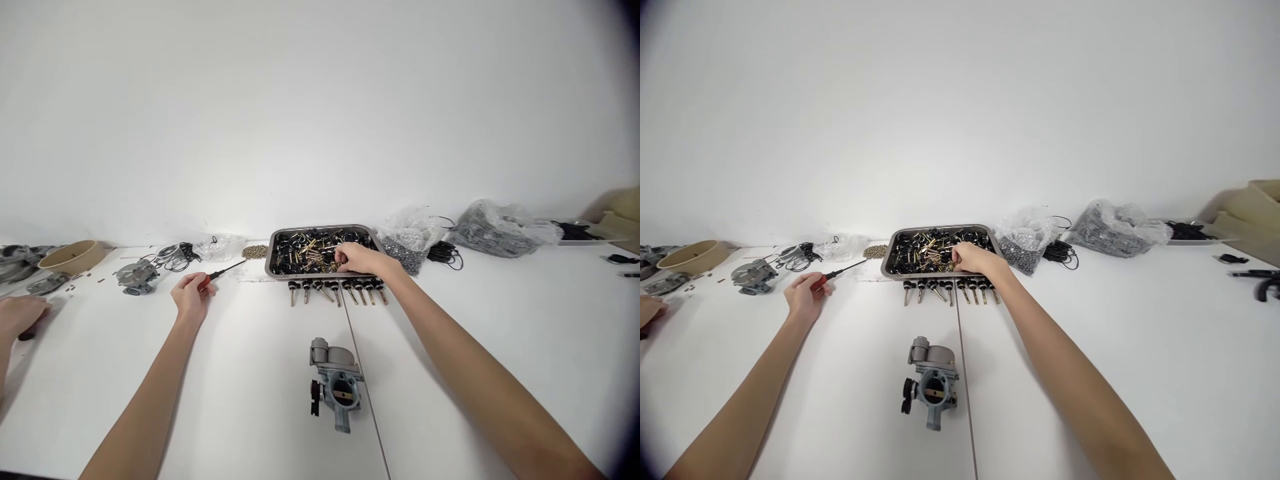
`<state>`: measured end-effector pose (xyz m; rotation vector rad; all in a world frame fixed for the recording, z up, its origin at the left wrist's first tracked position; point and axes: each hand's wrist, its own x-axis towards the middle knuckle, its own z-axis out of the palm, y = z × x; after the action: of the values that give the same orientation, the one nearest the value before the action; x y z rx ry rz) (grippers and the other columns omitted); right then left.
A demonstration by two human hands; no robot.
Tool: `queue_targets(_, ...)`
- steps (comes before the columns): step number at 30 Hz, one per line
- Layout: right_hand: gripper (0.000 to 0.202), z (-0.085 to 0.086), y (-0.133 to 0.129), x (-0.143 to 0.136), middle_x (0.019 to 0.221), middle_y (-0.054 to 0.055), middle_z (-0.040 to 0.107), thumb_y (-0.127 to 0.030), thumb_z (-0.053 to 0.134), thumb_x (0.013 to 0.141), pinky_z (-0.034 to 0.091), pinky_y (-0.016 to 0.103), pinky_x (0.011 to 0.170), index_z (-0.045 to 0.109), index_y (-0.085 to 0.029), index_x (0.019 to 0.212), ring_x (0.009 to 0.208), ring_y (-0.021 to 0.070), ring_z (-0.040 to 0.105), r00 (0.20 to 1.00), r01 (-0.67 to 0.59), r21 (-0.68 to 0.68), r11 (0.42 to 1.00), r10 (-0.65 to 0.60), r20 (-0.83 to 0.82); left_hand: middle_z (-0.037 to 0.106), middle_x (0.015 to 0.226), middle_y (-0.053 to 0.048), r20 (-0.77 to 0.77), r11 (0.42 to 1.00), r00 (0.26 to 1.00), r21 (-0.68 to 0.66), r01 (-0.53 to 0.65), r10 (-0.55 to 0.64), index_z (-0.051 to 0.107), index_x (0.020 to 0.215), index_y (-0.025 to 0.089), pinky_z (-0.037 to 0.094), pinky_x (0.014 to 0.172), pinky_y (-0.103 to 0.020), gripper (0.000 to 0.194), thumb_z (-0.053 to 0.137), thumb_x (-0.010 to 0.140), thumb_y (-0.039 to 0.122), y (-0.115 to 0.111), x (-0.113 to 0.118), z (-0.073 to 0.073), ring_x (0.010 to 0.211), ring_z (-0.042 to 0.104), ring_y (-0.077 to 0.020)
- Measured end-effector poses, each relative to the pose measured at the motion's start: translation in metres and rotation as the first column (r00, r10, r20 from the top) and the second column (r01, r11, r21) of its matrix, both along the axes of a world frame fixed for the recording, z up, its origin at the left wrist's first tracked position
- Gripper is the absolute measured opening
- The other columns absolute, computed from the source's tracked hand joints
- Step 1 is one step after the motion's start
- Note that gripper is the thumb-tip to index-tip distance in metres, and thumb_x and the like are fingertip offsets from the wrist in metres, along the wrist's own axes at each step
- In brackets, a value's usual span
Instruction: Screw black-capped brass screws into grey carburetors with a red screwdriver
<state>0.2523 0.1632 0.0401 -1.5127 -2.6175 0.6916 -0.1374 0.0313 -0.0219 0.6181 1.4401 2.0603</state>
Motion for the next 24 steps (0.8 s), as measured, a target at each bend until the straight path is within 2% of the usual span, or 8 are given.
queue_targets(5,0.015,0.005,-0.005,0.001,0.085,0.001,0.057,-0.013,0.066,0.080,0.035,0.022,0.060,0.051,-0.016,0.081,0.067,0.0093,0.047,0.999,-0.027,-0.011,1.000,0.027,-0.043,0.059,0.052,-0.002,-0.017,1.000,1.000,-0.001,0.005,-0.005,0.058,0.069,0.014,0.041,0.039,-0.028,0.031,0.077,0.046,0.021,0.000,0.001,0.000,0.039,0.053,-0.0166)
queue_targets(9,0.019,0.007,-0.006,0.002,0.085,0.003,0.060,-0.016,0.065,0.081,0.036,0.023,0.061,0.049,-0.015,0.071,0.067,0.0095,0.049,0.997,-0.039,-0.004,0.999,0.039,-0.068,0.059,0.052,-0.002,-0.028,1.000,1.000,-0.008,0.009,-0.009,0.058,0.069,0.013,0.041,0.039,-0.028,0.031,0.077,0.045,0.020,0.000,0.001,0.000,0.039,0.053,-0.0166)
queue_targets(17,0.008,0.010,0.001,0.009,0.086,0.005,0.066,-0.020,0.064,0.079,0.039,0.025,0.064,0.064,-0.014,0.074,0.072,0.0125,0.055,0.992,-0.050,0.018,0.999,0.051,-0.113,0.059,0.053,-0.003,-0.038,0.999,0.999,-0.022,0.024,-0.025,0.056,0.071,0.014,0.041,0.039,-0.028,0.030,0.076,0.049,0.020,0.000,0.001,0.001,0.039,0.053,-0.0165)
queue_targets(24,0.008,0.014,0.001,0.014,0.083,0.005,0.066,-0.021,0.065,0.078,0.039,0.025,0.063,0.065,-0.014,0.075,0.071,0.0126,0.055,0.984,-0.007,0.046,0.999,0.015,-0.177,0.059,0.055,-0.003,-0.054,0.999,0.998,-0.027,0.036,-0.038,0.056,0.072,0.014,0.041,0.039,-0.027,0.029,0.076,0.052,0.021,-0.001,0.000,0.000,0.039,0.054,-0.0165)
